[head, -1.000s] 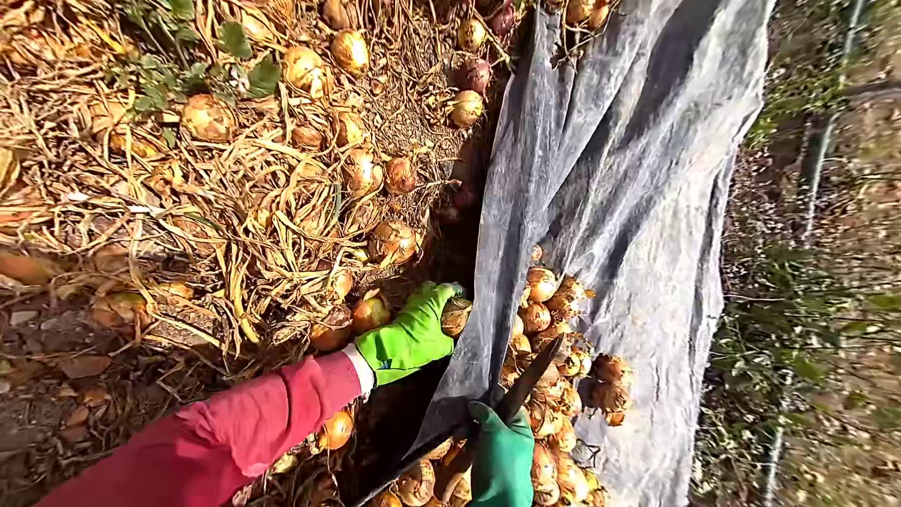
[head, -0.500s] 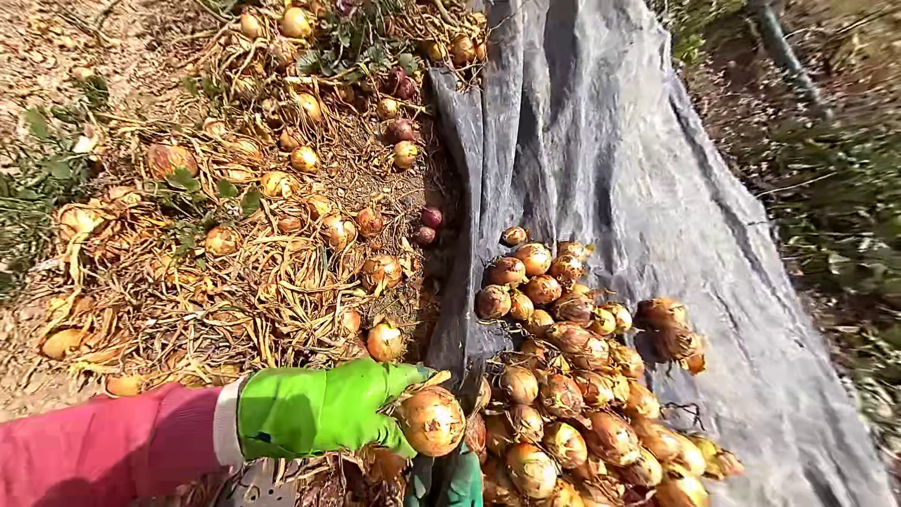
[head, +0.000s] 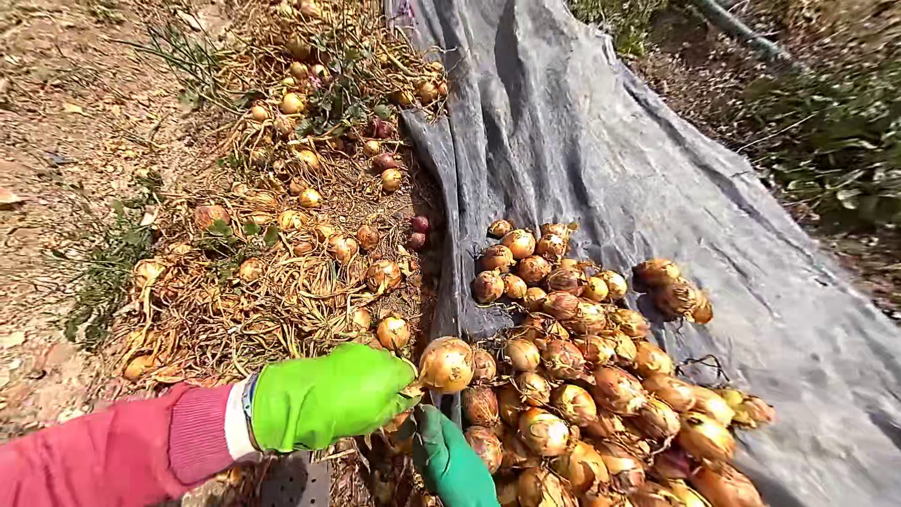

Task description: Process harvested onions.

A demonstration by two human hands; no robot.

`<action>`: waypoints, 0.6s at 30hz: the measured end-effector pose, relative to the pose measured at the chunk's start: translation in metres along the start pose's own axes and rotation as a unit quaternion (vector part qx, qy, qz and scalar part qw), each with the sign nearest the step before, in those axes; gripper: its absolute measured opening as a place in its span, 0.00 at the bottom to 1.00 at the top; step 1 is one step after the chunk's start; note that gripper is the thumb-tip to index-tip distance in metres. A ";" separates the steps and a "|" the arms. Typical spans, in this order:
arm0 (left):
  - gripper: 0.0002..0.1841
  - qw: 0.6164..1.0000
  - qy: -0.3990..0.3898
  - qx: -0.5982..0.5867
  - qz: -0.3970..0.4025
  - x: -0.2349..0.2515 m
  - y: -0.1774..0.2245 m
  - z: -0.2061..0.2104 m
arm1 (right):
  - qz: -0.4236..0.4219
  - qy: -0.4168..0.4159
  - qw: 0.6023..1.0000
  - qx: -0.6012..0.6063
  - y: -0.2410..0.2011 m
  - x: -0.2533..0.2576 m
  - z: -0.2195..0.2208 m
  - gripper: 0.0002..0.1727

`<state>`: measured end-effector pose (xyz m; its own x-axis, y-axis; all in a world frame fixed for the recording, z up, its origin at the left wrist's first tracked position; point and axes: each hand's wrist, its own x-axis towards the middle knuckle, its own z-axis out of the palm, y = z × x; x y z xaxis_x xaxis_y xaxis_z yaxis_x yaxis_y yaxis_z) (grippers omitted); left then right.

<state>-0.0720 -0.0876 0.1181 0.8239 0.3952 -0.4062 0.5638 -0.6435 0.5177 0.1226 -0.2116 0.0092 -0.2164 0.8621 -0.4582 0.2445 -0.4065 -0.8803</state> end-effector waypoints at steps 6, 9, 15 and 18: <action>0.16 0.994 0.071 0.011 -0.084 0.029 -0.035 0.002 | -0.039 0.133 0.985 0.107 -0.007 0.012 -0.012 0.52; 0.17 0.986 0.086 0.022 -0.143 0.030 -0.031 -0.019 | -0.028 0.245 0.940 0.234 -0.009 0.017 -0.034 0.51; 0.20 0.961 -0.263 0.047 -0.072 0.056 0.053 0.037 | 0.008 0.231 0.948 0.218 0.009 0.029 -0.029 0.50; 0.16 0.994 -0.094 -0.023 -0.057 0.039 -0.004 0.097 | 0.002 0.204 0.957 0.204 0.011 0.028 -0.026 0.51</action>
<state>-0.0481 -0.1329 0.0273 0.7315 0.3325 -0.5953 0.6590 -0.5687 0.4923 0.1433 -0.1839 -0.0103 0.1920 0.8731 -0.4482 -0.1628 -0.4221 -0.8918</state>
